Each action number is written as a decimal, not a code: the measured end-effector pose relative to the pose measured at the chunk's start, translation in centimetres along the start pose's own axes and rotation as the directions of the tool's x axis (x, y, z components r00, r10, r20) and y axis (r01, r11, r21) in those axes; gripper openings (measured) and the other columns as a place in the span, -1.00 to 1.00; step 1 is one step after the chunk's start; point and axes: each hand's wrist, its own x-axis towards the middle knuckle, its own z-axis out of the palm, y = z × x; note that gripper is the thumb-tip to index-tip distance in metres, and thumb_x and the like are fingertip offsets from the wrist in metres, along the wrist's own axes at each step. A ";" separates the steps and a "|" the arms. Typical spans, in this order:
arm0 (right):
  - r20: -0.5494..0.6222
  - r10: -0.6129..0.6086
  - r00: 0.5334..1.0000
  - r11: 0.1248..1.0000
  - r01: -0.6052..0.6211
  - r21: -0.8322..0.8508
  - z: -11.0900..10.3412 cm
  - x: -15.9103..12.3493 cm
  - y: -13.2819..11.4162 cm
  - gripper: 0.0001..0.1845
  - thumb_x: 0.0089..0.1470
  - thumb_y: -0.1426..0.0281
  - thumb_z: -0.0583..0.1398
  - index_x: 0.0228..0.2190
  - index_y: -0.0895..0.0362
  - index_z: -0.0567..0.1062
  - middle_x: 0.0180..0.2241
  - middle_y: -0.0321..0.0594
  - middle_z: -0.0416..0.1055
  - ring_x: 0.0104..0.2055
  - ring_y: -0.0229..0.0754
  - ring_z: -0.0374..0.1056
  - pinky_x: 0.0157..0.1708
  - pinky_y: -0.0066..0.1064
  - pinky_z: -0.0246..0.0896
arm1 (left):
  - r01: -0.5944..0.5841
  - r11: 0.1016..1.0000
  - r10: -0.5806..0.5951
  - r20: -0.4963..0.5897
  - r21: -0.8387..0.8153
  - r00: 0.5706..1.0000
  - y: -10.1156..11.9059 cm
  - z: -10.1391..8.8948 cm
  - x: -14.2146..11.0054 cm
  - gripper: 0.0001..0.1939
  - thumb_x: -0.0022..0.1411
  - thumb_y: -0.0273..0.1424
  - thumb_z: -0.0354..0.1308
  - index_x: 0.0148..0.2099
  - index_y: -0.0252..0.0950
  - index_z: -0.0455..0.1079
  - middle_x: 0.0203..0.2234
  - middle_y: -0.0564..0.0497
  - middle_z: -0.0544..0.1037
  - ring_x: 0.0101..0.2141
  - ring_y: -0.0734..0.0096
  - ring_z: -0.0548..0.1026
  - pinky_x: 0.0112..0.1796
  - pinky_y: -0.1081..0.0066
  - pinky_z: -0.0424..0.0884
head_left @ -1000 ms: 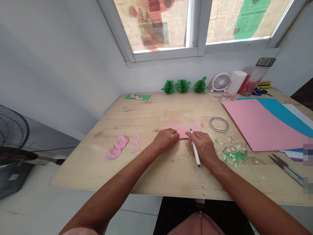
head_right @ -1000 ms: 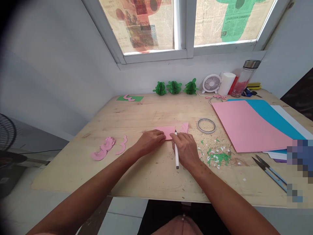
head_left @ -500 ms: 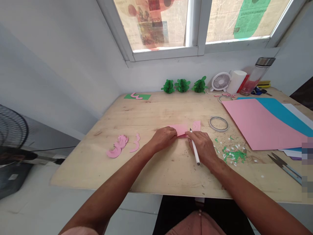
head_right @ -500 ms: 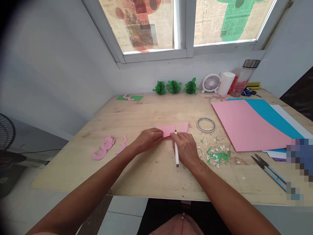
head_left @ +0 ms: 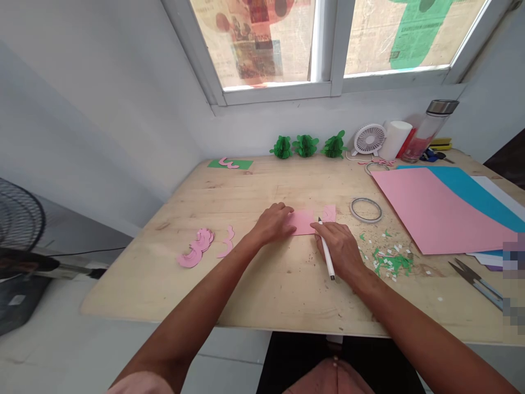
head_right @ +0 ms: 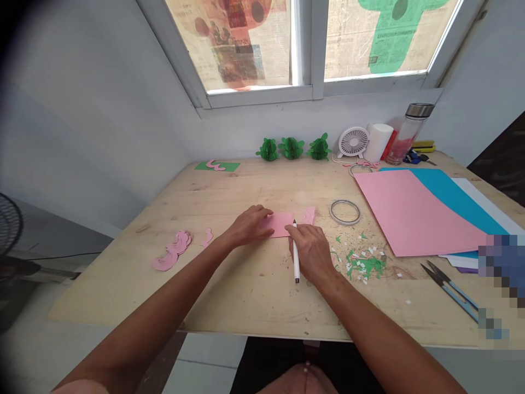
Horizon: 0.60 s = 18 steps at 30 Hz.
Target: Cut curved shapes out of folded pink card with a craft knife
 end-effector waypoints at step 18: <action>0.018 0.020 1.000 1.000 -0.021 0.020 -0.2 0.1 -0.2 -0.70 0.16 0.54 0.09 -0.11 0.10 0.50 -0.23 -0.11 0.55 -0.17 -0.07 0.44 -0.21 -0.28 0.16 | 0.049 0.997 -0.063 0.236 0.065 0.970 0.1 -1.6 2.2 -0.64 0.33 -0.25 0.13 0.10 -0.31 0.32 0.01 -0.11 0.43 -0.07 0.24 0.47 -0.08 0.13 0.46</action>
